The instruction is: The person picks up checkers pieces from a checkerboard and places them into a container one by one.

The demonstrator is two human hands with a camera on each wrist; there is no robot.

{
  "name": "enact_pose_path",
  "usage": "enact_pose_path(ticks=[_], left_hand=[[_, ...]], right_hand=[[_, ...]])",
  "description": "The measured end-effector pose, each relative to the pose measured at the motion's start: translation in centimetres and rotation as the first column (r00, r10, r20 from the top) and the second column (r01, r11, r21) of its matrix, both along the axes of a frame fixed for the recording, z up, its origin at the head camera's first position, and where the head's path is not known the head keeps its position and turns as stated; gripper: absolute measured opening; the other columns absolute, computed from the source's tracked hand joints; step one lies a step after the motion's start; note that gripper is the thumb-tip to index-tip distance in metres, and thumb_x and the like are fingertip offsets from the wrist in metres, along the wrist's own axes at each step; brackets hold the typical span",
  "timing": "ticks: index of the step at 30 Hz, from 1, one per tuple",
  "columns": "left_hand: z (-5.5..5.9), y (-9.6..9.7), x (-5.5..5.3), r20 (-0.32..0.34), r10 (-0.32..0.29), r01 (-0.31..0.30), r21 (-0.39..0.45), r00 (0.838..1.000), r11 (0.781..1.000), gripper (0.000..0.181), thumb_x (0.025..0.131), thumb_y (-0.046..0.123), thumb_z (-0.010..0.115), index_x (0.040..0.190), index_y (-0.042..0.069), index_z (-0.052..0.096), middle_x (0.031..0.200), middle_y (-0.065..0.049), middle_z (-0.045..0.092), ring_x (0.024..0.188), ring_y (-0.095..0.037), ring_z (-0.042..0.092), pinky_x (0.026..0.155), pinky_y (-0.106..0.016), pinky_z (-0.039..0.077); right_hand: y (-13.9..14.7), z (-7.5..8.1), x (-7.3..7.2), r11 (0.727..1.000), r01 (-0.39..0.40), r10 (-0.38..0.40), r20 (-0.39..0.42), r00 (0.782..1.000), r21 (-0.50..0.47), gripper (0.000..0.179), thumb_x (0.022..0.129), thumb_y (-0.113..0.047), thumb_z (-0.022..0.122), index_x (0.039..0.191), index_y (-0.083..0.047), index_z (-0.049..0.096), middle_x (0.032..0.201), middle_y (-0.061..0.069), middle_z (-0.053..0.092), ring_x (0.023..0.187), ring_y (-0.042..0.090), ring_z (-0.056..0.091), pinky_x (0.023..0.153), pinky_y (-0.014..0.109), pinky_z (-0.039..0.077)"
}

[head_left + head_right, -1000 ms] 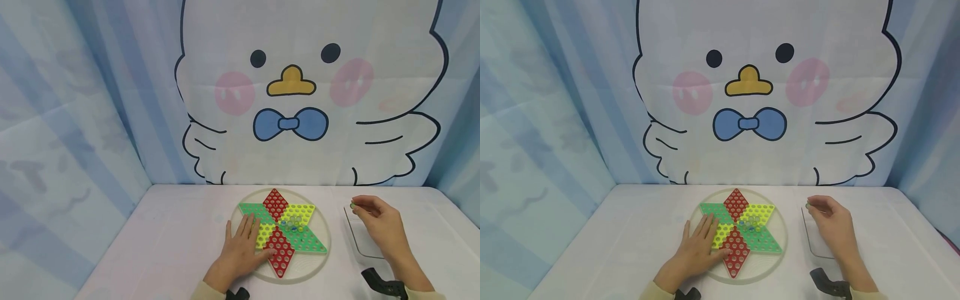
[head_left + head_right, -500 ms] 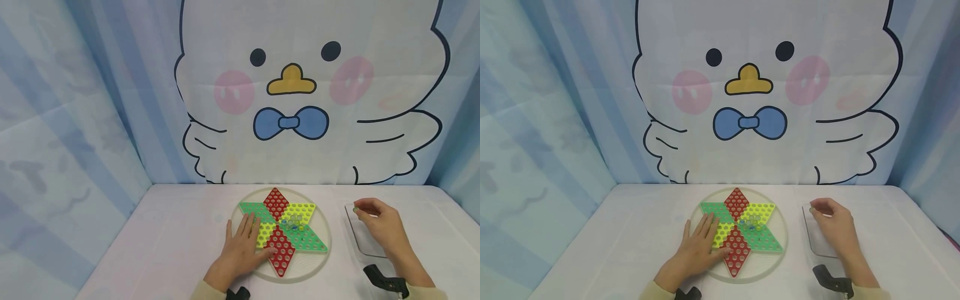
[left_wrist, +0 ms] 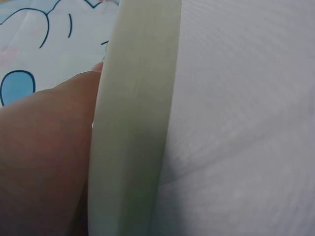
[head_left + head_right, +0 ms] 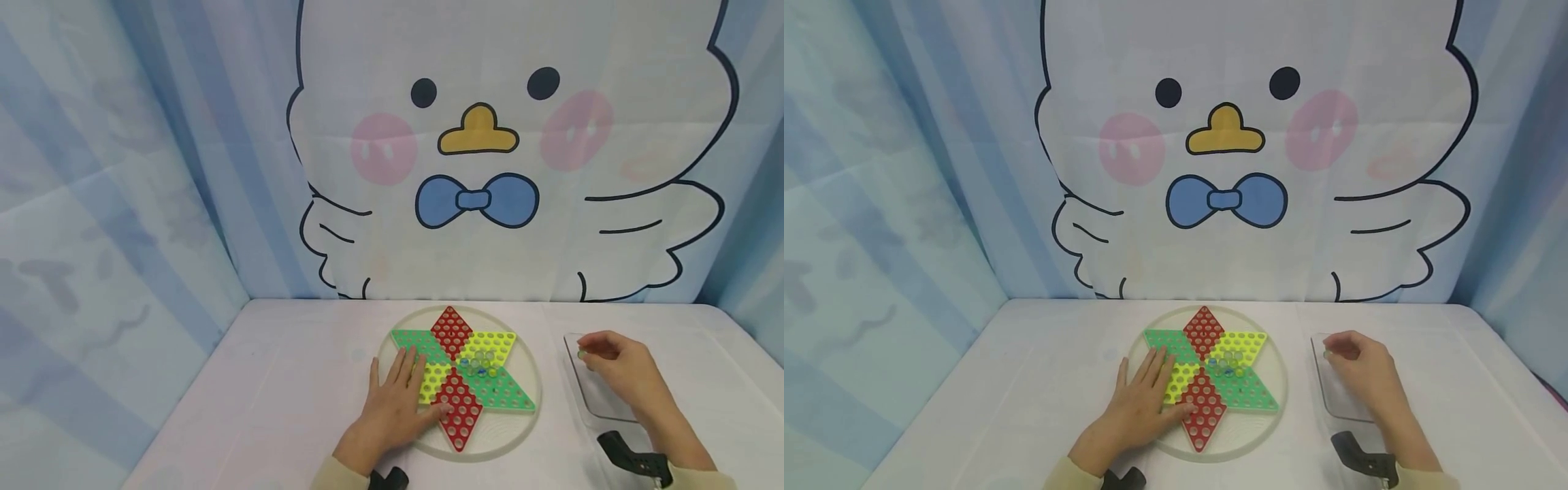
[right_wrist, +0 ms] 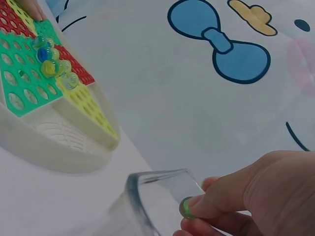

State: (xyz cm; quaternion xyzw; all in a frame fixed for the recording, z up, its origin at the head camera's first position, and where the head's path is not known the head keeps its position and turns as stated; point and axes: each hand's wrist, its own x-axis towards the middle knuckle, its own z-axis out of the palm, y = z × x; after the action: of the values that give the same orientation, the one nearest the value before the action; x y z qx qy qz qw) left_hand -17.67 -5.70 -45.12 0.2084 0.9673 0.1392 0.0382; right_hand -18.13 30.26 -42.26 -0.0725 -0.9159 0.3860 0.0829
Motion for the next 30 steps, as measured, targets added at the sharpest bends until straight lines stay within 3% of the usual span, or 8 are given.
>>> enact_pose_path(ticks=[10,15,23,30], left_hand=[[-0.23,-0.03,-0.21,-0.003,0.004,-0.004,0.004,1.0,1.0,0.093,0.092,0.076,0.035,0.16,0.013,0.02,0.168,-0.008,0.013,0.156,-0.027,0.009,0.119,-0.066,0.003],[-0.18,0.02,-0.18,0.003,0.0,0.0,0.005,1.0,1.0,0.093,0.092,0.076,0.035,0.16,0.013,0.02,0.168,-0.009,0.013,0.156,-0.027,0.009,0.119,-0.066,0.004],[-0.18,0.07,-0.04,0.012,0.003,-0.003,-0.006,1.0,1.0,0.093,0.093,0.075,0.035,0.16,0.013,0.019,0.168,-0.008,0.012,0.156,-0.027,0.009,0.119,-0.066,0.004],[-0.2,0.13,-0.05,0.01,0.006,-0.006,-0.006,1.0,1.0,0.092,0.093,0.075,0.036,0.16,0.013,0.019,0.168,-0.008,0.013,0.156,-0.027,0.009,0.119,-0.066,0.004]], right_hand=[[0.07,-0.03,-0.36,0.999,-0.032,0.033,0.098,0.995,-0.009,0.029,0.093,-0.008,0.061,0.12,0.005,0.06,0.112,0.024,0.066,0.087,0.02,0.064,0.069,0.028,0.052],[0.05,-0.06,-0.32,0.999,-0.042,0.043,0.113,0.993,-0.011,0.028,0.094,-0.006,0.06,0.119,0.006,0.059,0.111,0.024,0.066,0.091,0.024,0.064,0.068,0.024,0.053],[-0.09,0.04,0.0,0.998,-0.061,0.06,0.042,0.997,0.016,0.026,0.094,-0.007,0.061,0.117,0.005,0.062,0.108,0.022,0.068,0.084,0.014,0.063,0.063,0.018,0.051],[-0.71,0.48,0.11,0.999,-0.023,0.026,-0.066,0.997,0.038,0.025,0.096,-0.01,0.06,0.118,0.001,0.063,0.114,0.023,0.068,0.101,0.032,0.063,0.063,0.013,0.048]])
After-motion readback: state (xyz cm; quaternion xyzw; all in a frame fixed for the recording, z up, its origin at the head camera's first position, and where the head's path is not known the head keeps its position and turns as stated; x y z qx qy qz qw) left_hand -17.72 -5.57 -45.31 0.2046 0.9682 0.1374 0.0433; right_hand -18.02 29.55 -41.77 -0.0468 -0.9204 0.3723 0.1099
